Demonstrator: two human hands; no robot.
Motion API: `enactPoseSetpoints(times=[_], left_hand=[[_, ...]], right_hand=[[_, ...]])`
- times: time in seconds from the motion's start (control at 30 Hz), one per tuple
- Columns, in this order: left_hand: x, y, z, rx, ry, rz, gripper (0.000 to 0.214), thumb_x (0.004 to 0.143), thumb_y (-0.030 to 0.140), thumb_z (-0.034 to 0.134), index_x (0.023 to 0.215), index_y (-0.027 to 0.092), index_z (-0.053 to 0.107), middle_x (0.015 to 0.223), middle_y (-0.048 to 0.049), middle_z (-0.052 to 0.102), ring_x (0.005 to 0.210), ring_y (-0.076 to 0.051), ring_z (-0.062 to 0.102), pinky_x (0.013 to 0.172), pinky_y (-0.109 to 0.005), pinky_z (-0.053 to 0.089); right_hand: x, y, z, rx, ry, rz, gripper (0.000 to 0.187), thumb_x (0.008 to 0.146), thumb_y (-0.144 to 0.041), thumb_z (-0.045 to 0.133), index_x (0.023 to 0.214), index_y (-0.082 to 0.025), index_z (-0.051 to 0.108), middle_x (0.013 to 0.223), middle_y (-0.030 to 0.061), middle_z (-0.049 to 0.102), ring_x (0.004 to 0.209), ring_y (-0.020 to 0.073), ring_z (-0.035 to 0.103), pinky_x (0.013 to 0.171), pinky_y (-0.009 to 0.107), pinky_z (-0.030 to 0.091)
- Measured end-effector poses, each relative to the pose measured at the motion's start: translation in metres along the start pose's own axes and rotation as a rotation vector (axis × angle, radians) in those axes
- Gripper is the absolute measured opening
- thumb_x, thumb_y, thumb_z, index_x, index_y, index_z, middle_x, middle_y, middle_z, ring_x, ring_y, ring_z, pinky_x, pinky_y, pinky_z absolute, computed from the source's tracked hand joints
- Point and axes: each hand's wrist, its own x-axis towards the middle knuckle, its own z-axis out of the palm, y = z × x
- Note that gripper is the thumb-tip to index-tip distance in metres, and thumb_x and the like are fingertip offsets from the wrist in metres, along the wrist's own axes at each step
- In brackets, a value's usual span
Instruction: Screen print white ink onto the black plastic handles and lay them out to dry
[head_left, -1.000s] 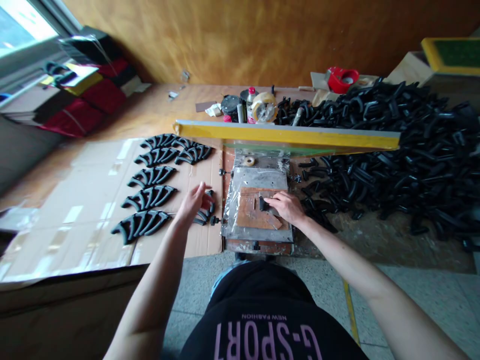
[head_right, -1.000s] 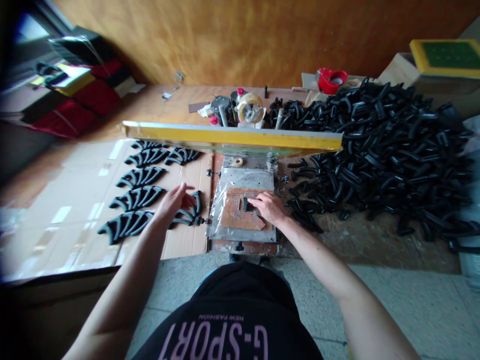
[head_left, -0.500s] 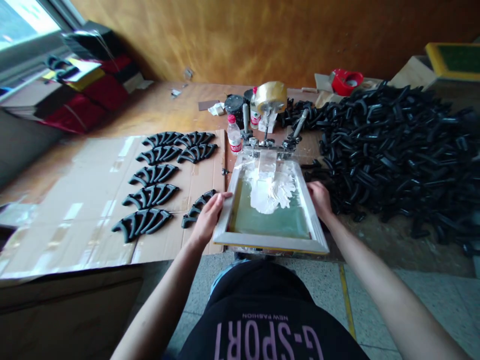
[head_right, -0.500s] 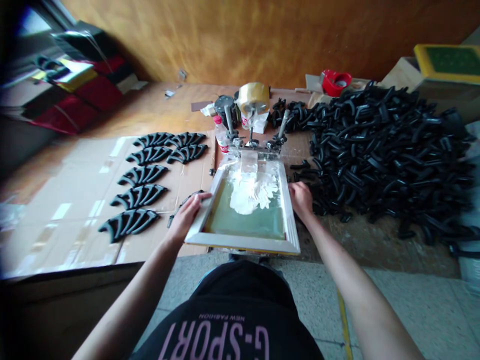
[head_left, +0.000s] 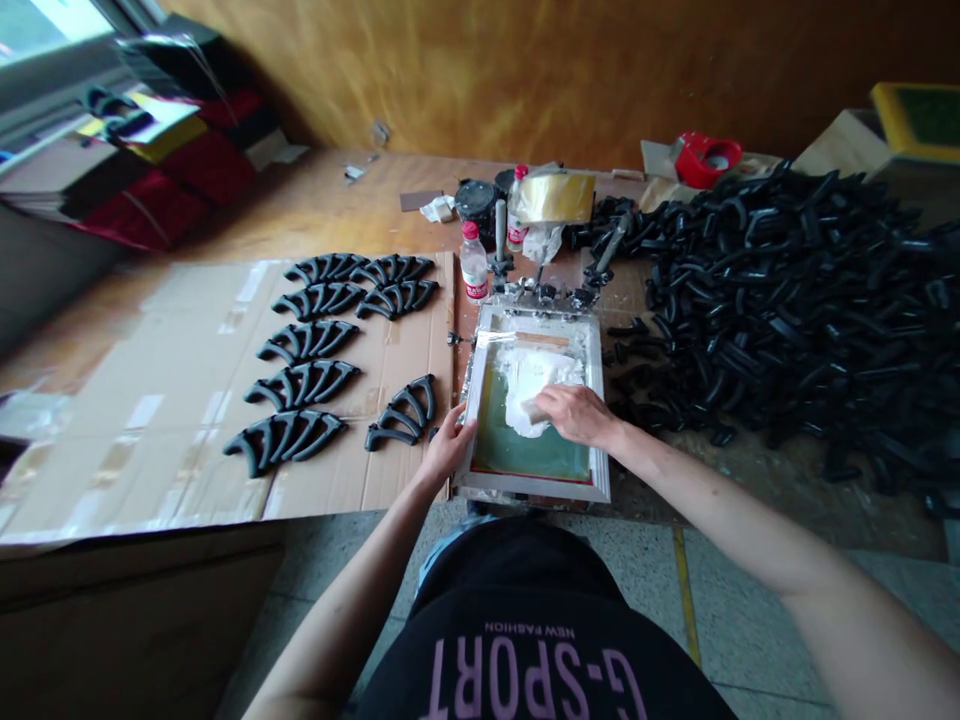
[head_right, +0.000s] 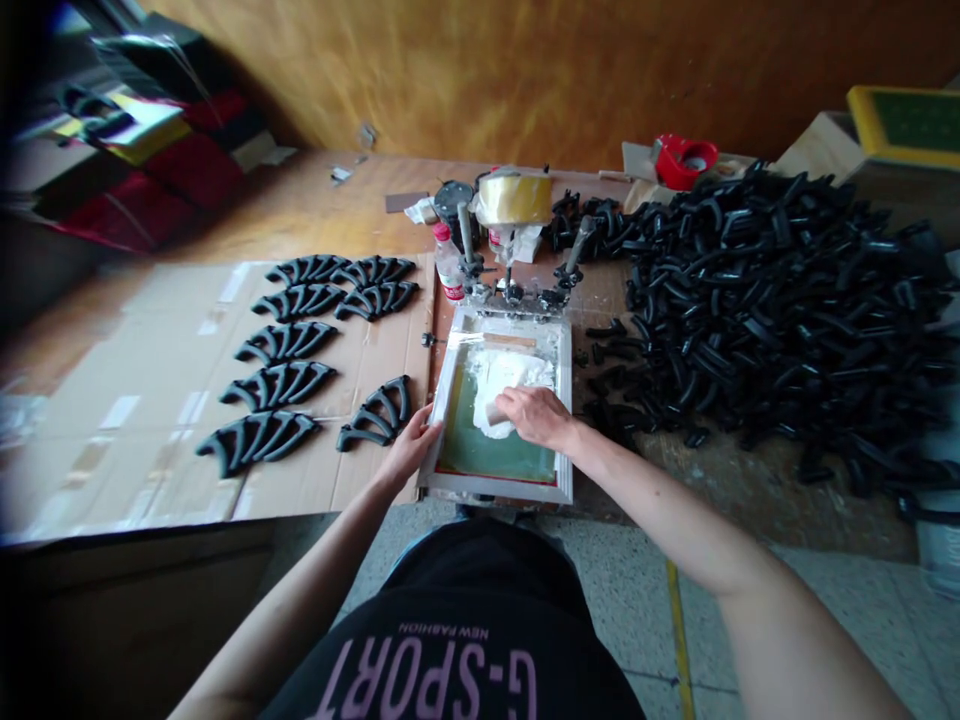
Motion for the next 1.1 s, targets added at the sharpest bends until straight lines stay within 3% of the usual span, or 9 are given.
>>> enactPoseSetpoints(times=[0.07,0.17,0.27,0.4,0.53,0.7,0.83,0.97,1.1], left_hand=[[0.000,0.000,0.001,-0.005,-0.001,-0.008,0.070,0.081,0.054,0.061,0.140,0.018,0.048,0.093,-0.0069,0.072,0.079,-0.019,0.066,0.068,-0.027,0.051],[-0.003,0.004,0.003,-0.032,0.000,-0.023,0.070,0.080,0.056,0.061,0.138,0.017,0.049,0.092,-0.0065,0.072,0.076,-0.018,0.066,0.064,-0.026,0.050],[-0.006,0.010,0.003,-0.063,-0.014,-0.025,0.071,0.080,0.056,0.061,0.138,0.017,0.048,0.092,-0.0059,0.072,0.075,-0.018,0.066,0.065,-0.026,0.050],[-0.009,0.014,0.004,-0.075,-0.006,-0.038,0.072,0.077,0.056,0.064,0.135,0.017,0.050,0.090,-0.0058,0.072,0.075,-0.019,0.066,0.065,-0.027,0.050],[-0.015,0.028,0.003,-0.095,-0.014,-0.048,0.074,0.077,0.054,0.064,0.137,0.015,0.047,0.087,-0.0055,0.071,0.072,-0.018,0.065,0.064,-0.027,0.050],[-0.035,0.079,-0.014,-0.054,-0.064,-0.015,0.078,0.077,0.055,0.066,0.142,0.019,0.044,0.083,-0.0020,0.069,0.064,-0.014,0.060,0.055,-0.023,0.045],[-0.042,0.131,-0.023,-0.125,-0.013,0.128,0.055,0.085,0.061,0.053,0.119,0.019,0.062,0.078,-0.0010,0.065,0.059,-0.012,0.056,0.050,-0.022,0.042],[-0.026,0.183,-0.015,-0.274,0.073,0.418,0.047,0.091,0.059,0.045,0.108,0.019,0.062,0.085,-0.0036,0.065,0.069,-0.012,0.060,0.057,-0.022,0.047],[-0.003,0.224,-0.002,-0.361,0.070,0.503,0.048,0.092,0.060,0.040,0.114,0.020,0.057,0.087,-0.0050,0.066,0.080,-0.014,0.065,0.065,-0.024,0.051]], right_hand=[[-0.014,-0.001,-0.004,0.037,-0.032,-0.107,0.018,0.086,-0.008,0.051,0.088,-0.019,0.065,0.087,0.0041,0.066,0.078,0.0161,0.059,0.066,0.026,0.038],[-0.013,-0.001,-0.004,0.076,0.031,-0.046,0.011,0.085,-0.013,0.057,0.084,-0.020,0.066,0.084,0.0025,0.066,0.078,0.0164,0.059,0.065,0.025,0.037],[-0.009,-0.004,0.011,0.002,0.183,0.050,0.017,0.087,-0.010,0.053,0.092,-0.019,0.067,0.091,0.0061,0.068,0.085,0.0181,0.059,0.069,0.027,0.040],[-0.025,-0.011,0.030,-0.021,0.207,-0.092,0.024,0.088,-0.008,0.049,0.100,-0.017,0.068,0.096,0.0076,0.069,0.084,0.0178,0.061,0.069,0.027,0.043],[-0.012,-0.006,0.012,0.093,0.226,0.010,0.014,0.090,-0.024,0.058,0.100,-0.022,0.068,0.091,0.0023,0.070,0.083,0.0167,0.063,0.070,0.026,0.045],[0.047,0.034,-0.037,0.161,0.369,0.328,0.049,0.087,-0.036,0.064,0.134,-0.028,0.054,0.113,0.0051,0.067,0.093,0.0215,0.063,0.081,0.033,0.049],[0.033,0.099,-0.062,0.164,0.552,0.561,0.045,0.091,-0.043,0.054,0.130,-0.021,0.058,0.098,0.0073,0.069,0.086,0.0226,0.063,0.081,0.037,0.048],[-0.012,0.127,-0.037,0.233,0.503,0.744,0.038,0.095,-0.042,0.040,0.104,-0.017,0.067,0.085,0.0078,0.068,0.080,0.0232,0.062,0.076,0.038,0.048],[-0.025,0.076,0.021,0.260,0.234,0.546,0.028,0.086,-0.045,0.058,0.086,-0.019,0.067,0.089,0.0065,0.067,0.085,0.0214,0.061,0.078,0.033,0.047]])
